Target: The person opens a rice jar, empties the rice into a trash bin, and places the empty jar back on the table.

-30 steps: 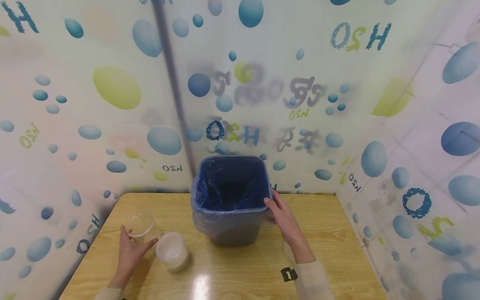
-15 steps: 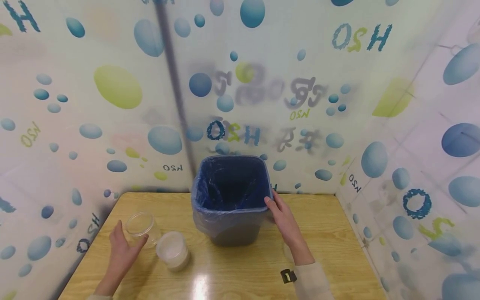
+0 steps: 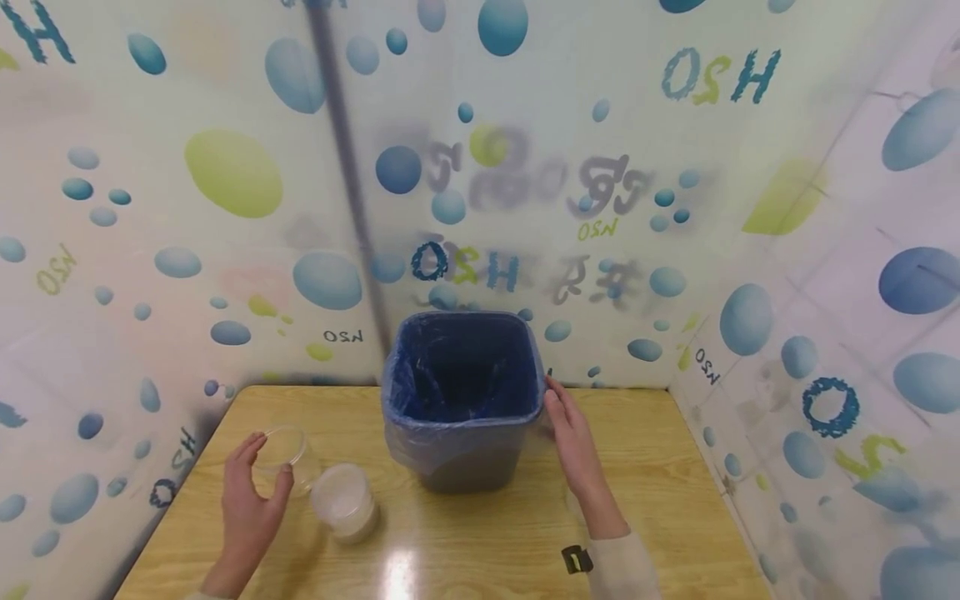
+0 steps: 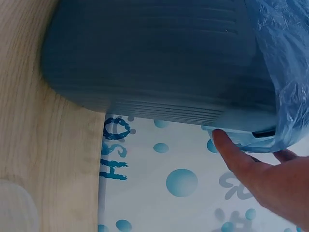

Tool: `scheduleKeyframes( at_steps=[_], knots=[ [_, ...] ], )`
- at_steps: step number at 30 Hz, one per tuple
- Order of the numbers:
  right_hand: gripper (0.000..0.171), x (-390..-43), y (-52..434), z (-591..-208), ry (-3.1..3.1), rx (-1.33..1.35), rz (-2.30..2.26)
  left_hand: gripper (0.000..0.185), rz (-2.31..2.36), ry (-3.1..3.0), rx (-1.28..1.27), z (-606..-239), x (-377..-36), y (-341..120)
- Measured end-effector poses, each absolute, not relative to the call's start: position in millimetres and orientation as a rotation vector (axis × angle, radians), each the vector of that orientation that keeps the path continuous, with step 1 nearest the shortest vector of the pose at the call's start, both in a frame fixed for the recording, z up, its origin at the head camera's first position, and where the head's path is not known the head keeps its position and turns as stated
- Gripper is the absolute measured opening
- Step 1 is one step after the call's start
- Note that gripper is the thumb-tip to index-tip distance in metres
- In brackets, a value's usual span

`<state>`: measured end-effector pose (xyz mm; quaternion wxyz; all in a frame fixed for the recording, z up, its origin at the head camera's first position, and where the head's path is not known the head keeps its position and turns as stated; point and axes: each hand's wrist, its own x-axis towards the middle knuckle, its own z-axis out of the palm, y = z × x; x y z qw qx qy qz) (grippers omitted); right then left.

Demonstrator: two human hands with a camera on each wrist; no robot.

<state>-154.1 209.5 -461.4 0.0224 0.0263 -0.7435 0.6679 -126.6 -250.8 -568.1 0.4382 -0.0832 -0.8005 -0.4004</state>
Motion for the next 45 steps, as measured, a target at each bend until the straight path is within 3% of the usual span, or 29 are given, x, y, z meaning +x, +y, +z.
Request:
scheduleKeyframes(
  at_steps=[18,24,37,45],
  knots=[
    [0.066,-144.1,226.4,-481.4,-2.276,-0.019,2.102,0.057,-1.201,-1.96,-0.375,-584.8,-99.9,-221.8],
    [0.069,-141.6,234.2,-493.4,-2.263,-0.028,2.108,0.079,-1.299,-2.019,-0.347,-598.9,-94.0,-210.8],
    [0.078,-132.8,245.6,-518.8,-2.249,-0.13,2.175,0.129,-1.665,-2.369,0.014,-608.2,-82.4,-203.8],
    [0.079,-128.5,245.5,-530.8,-2.203,-0.141,2.206,0.125,-1.745,-2.369,-0.039,-627.3,-87.3,-201.1]
  ],
)
